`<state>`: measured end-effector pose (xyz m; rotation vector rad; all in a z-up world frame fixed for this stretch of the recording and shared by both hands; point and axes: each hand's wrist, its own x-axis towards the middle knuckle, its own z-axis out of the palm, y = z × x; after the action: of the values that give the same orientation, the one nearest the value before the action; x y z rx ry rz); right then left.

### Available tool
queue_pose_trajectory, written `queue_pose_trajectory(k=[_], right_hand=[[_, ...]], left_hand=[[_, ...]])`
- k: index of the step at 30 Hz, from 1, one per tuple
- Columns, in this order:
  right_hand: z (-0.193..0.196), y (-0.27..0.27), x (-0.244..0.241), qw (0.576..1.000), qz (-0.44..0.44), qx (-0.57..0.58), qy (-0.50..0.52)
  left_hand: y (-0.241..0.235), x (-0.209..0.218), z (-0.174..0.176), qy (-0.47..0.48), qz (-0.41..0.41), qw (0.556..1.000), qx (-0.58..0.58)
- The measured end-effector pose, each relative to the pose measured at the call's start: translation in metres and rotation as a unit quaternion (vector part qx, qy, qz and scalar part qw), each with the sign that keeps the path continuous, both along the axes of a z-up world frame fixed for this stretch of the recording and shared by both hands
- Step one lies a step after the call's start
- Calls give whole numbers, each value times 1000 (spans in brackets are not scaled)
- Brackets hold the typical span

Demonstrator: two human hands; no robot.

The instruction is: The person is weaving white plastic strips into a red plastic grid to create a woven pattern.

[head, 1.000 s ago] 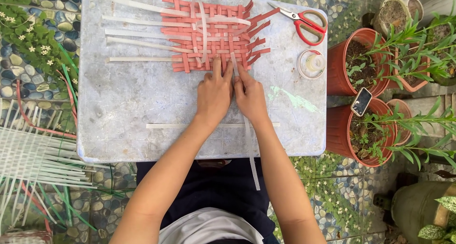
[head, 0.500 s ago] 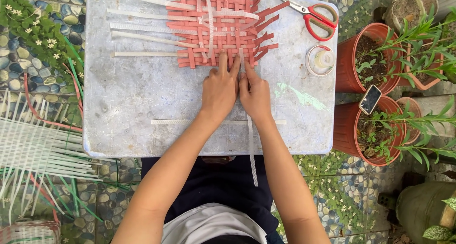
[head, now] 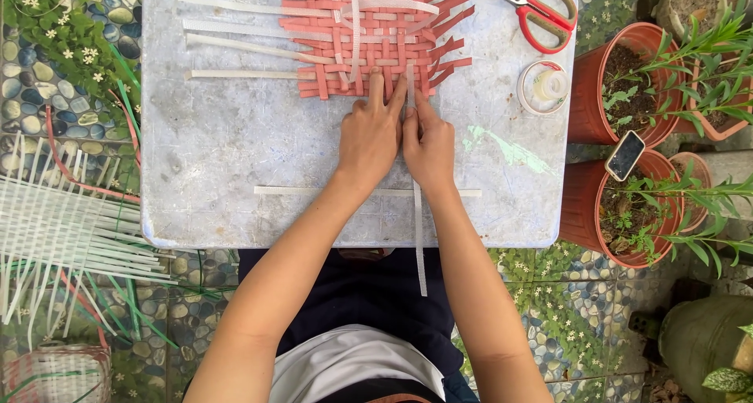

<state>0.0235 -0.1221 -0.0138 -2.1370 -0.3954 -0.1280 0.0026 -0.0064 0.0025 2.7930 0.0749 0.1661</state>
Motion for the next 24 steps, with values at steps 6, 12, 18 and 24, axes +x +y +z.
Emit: queue_pose_trajectory(k=[6, 12, 18, 24], right_hand=[[-11, -2, 0, 1000, -16, 15, 1], [14, 3, -1, 997, -11, -51, 48], [10, 1, 1, 998, -7, -14, 63], [17, 2, 1, 995, -8, 18, 94]], left_hand=[[-3, 1, 10, 14, 11, 999, -50], [-5, 15, -4, -42, 27, 998, 29], [-3, 30, -5, 0, 18, 999, 34], [-4, 37, -2, 44, 19, 998, 42]])
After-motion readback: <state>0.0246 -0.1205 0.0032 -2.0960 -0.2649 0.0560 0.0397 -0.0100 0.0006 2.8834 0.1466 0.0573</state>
